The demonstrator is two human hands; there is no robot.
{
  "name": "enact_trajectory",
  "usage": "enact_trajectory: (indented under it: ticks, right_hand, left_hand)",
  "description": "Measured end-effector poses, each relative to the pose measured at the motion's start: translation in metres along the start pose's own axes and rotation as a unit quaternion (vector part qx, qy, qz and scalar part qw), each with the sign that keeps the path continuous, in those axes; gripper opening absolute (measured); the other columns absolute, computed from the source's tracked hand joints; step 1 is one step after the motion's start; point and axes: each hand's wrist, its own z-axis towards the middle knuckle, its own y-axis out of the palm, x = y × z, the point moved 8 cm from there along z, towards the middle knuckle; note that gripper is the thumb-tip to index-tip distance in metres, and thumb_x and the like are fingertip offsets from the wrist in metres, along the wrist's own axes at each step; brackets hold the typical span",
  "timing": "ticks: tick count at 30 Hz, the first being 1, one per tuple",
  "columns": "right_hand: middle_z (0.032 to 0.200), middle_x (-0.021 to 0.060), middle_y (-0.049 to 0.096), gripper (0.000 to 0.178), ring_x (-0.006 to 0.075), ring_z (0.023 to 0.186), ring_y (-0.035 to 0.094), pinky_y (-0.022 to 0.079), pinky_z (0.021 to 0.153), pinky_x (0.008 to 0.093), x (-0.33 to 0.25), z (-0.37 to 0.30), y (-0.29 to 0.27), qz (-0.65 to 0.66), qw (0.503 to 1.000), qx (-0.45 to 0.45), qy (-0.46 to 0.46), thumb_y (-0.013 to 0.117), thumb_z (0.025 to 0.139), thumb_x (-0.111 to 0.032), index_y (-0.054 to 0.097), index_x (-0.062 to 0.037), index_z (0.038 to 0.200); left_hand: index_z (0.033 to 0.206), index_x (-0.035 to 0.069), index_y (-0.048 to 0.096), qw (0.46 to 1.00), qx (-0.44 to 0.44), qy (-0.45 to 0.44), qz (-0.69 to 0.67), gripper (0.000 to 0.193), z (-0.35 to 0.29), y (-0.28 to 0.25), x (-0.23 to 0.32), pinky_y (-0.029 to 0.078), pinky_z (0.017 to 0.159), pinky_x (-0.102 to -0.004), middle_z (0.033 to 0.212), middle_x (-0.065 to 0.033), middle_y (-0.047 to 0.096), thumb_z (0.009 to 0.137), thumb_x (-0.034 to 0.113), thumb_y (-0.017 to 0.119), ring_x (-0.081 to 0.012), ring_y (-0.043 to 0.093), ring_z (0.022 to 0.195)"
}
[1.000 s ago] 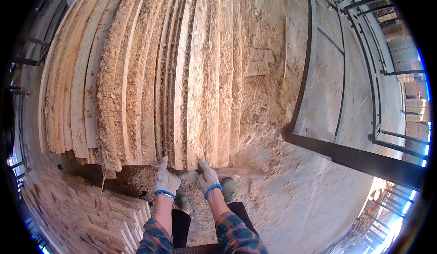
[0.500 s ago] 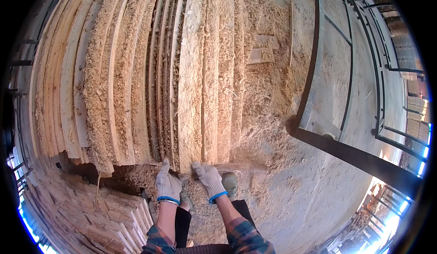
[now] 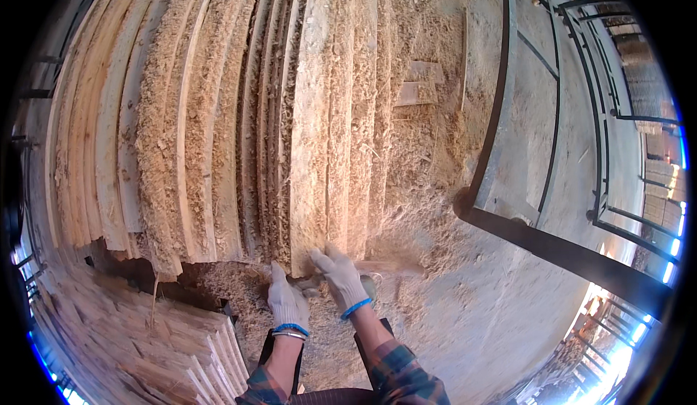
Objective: The person picks up wooden planks from a pile and stacks them onto a wooden pallet. The person handles the planks one by one, placing them in a neat stack on the pallet.
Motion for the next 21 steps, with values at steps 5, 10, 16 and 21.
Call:
enact_trajectory:
  ticks: [5, 10, 16, 21]
  right_hand:
    - [0.085, 0.0056, 0.066, 0.048, 0.0133, 0.083, 0.059, 0.049, 0.073, 0.0284, -0.013, -0.009, -0.002, -0.084, 0.996, -0.023, 0.007, 0.069, 0.087, -0.039, 0.063, 0.0021, 0.111]
    - [0.096, 0.0038, 0.065, 0.038, 0.0113, 0.085, 0.058, 0.048, 0.073, 0.0275, -0.058, -0.031, -0.003, -0.169, 0.982, -0.055, -0.06, 0.061, 0.092, -0.033, 0.062, -0.0006, 0.112]
    - [0.093, 0.002, 0.063, 0.032, 0.012, 0.085, 0.056, 0.047, 0.072, 0.0285, -0.024, 0.028, 0.007, 0.056, 0.996, -0.066, 0.015, 0.066, 0.088, -0.03, 0.064, -0.0024, 0.104]
    - [0.116, 0.007, 0.062, 0.038, 0.0153, 0.099, 0.061, 0.052, 0.084, 0.034, -0.038, 0.002, -0.011, 0.136, 0.988, -0.06, -0.043, 0.061, 0.092, -0.023, 0.054, -0.0016, 0.123]
  left_hand:
    - [0.114, 0.001, 0.055, 0.998, -0.038, -0.04, -0.008, 0.057, -0.012, -0.008, -0.01, 0.049, 0.047, -0.0336, 0.084, -0.0136, 0.064, 0.097, 0.054, 0.043, -0.0216, 0.057, 0.053]
    - [0.117, -0.002, 0.054, 0.98, -0.109, 0.0, 0.165, 0.057, -0.064, 0.013, 0.016, 0.046, 0.041, -0.0344, 0.082, -0.0153, 0.064, 0.099, 0.05, 0.04, -0.0212, 0.054, 0.05]
    - [0.093, 0.004, 0.067, 0.921, -0.061, 0.058, 0.381, 0.053, -0.034, 0.021, 0.047, 0.048, 0.041, -0.0301, 0.064, -0.0098, 0.064, 0.095, 0.053, 0.048, -0.0185, 0.061, 0.047]
    - [0.113, 0.005, 0.059, 0.933, -0.139, 0.155, 0.295, 0.035, -0.031, -0.014, 0.098, 0.044, 0.04, -0.0261, 0.067, -0.0059, 0.063, 0.097, 0.036, 0.054, -0.016, 0.059, 0.048]
